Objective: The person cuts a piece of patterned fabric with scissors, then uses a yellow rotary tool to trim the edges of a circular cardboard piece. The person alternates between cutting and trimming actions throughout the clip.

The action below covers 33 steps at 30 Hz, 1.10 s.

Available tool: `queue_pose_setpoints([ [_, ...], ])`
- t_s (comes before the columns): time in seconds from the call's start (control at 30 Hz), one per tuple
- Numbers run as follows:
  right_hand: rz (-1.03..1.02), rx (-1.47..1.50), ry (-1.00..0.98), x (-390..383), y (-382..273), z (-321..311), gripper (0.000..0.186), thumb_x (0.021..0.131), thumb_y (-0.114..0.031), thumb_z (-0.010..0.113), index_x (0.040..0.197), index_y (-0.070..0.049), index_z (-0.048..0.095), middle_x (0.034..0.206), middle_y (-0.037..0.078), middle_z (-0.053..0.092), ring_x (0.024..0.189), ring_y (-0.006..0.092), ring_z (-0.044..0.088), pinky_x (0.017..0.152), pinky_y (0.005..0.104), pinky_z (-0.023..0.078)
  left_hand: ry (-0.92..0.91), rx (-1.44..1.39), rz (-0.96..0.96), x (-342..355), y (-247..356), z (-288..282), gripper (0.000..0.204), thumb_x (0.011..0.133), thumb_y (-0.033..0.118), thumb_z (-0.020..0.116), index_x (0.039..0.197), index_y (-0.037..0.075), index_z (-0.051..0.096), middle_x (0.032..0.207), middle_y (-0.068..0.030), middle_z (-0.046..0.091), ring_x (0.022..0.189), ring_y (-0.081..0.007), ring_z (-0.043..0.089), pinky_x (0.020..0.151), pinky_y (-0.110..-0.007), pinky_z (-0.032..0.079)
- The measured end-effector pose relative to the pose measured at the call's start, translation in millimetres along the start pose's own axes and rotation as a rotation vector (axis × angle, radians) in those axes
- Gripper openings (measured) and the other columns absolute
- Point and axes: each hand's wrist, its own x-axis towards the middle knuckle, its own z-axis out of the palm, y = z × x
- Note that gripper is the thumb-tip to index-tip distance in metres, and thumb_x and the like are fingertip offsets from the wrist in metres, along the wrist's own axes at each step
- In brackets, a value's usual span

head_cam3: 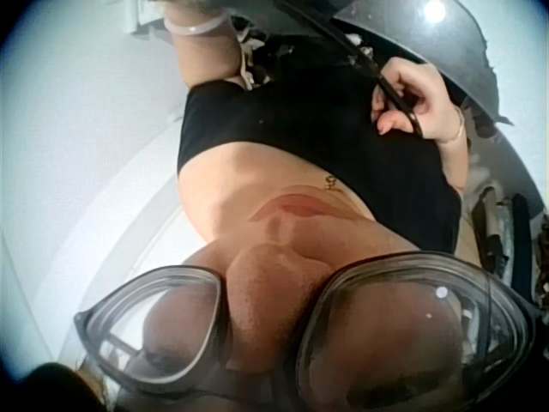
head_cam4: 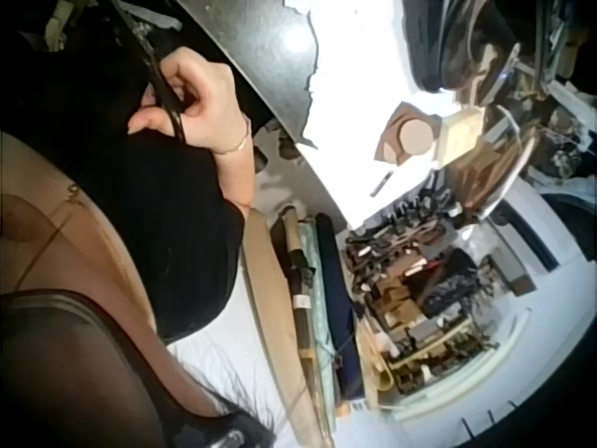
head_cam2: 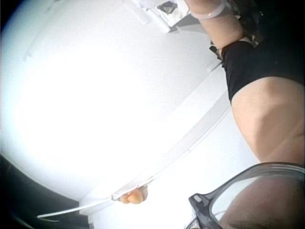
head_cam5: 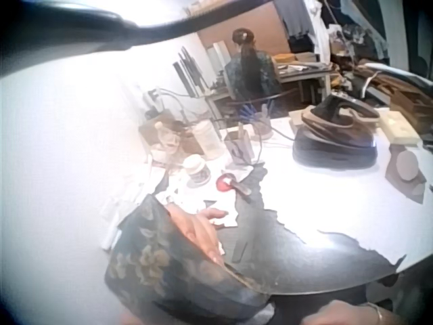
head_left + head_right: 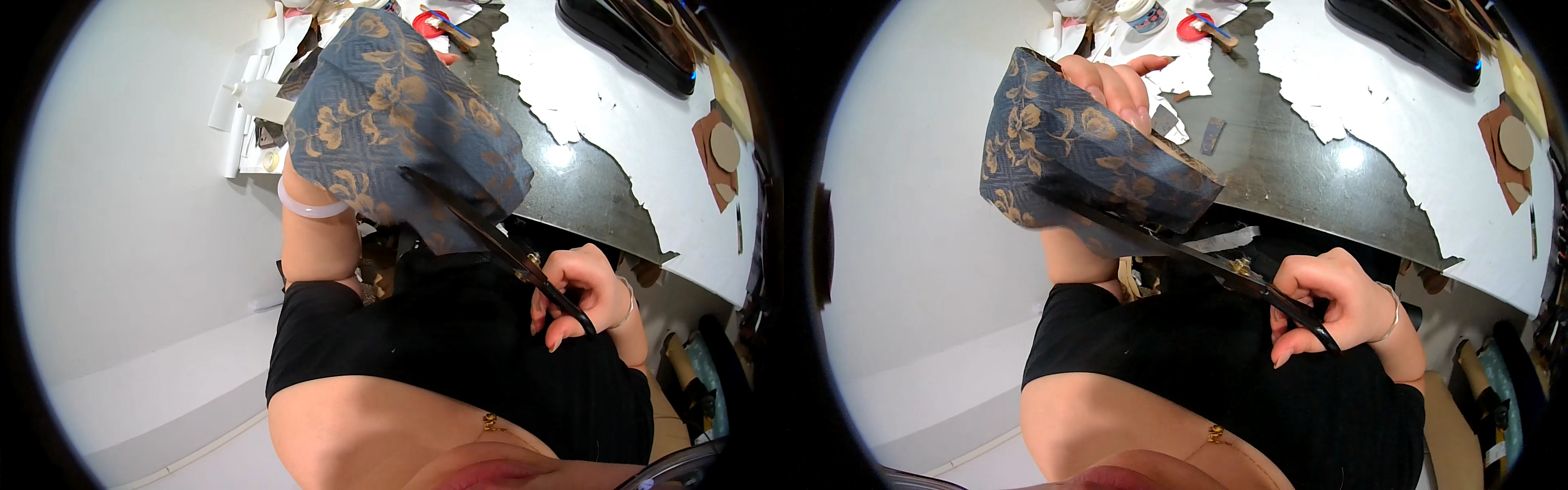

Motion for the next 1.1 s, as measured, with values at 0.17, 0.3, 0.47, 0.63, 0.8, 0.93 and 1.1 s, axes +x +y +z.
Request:
queue_pose_setpoints([
  [0.17,0.012,0.02,0.011,-2,1,3,0.048,0.073,-0.031,0.093,0.088,-0.004,0.057,0.076,0.005,0.072,0.057,0.0098,0.065,0.049,0.02,0.045,-0.027,0.083,0.004,-7,1,-12,0.011,0.097,0.016,0.065,0.1,0.011,0.055,0.081,-0.0088,0.067,0.076,-0.0229,0.066,0.108,-0.065,0.035],
  [0.3,0.019,0.144,-0.007,-4,6,1,0.054,0.069,-0.036,0.095,0.088,-0.004,0.056,0.078,0.006,0.073,0.055,0.0089,0.063,0.047,0.0193,0.043,-0.021,0.215,-0.077,-18,3,-20,0.012,0.095,0.013,0.065,0.1,0.009,0.055,0.084,-0.0092,0.066,0.078,-0.0213,0.065,0.107,-0.06,0.038],
  [0.47,0.024,0.146,-0.017,-3,5,0,0.059,0.066,-0.04,0.096,0.088,-0.004,0.054,0.079,0.008,0.073,0.054,0.0082,0.062,0.046,0.0185,0.042,-0.009,0.348,-0.131,-28,-3,-22,0.014,0.094,0.01,0.066,0.101,0.006,0.054,0.087,-0.0098,0.065,0.08,-0.0193,0.064,0.105,-0.053,0.043],
  [0.63,0.014,0.168,-0.007,-3,6,2,0.06,0.066,-0.039,0.097,0.087,-0.004,0.054,0.079,0.008,0.072,0.055,0.0084,0.062,0.046,0.0184,0.041,0.065,0.407,-0.15,-23,-1,-8,0.011,0.093,0.005,0.064,0.094,0.007,0.053,0.08,-0.0091,0.063,0.075,-0.0172,0.062,0.106,-0.052,0.045],
  [0.8,0.019,0.15,-0.023,-2,4,2,0.06,0.065,-0.039,0.097,0.088,-0.004,0.054,0.078,0.008,0.072,0.056,0.0092,0.064,0.046,0.0184,0.042,0.122,0.374,-0.143,-20,3,6,0.014,0.094,0.005,0.062,0.084,0.01,0.054,0.07,-0.0072,0.063,0.067,-0.0168,0.062,0.108,-0.057,0.044],
  [0.93,0.026,0.153,-0.028,-1,3,2,0.059,0.065,-0.038,0.097,0.088,-0.004,0.054,0.078,0.008,0.072,0.056,0.0095,0.063,0.046,0.0185,0.042,0.111,0.407,-0.104,-20,2,6,0.013,0.093,0.005,0.063,0.083,0.009,0.057,0.07,-0.0076,0.064,0.068,-0.0177,0.064,0.108,-0.057,0.045],
  [1.1,0.04,0.144,-0.03,-1,2,2,0.056,0.068,-0.036,0.096,0.088,-0.004,0.054,0.078,0.008,0.073,0.055,0.0098,0.063,0.047,0.0186,0.042,0.024,0.358,-0.154,-19,4,-6,0.014,0.092,0.006,0.065,0.08,0.009,0.059,0.07,-0.0078,0.065,0.07,-0.0177,0.065,0.109,-0.055,0.044],
])
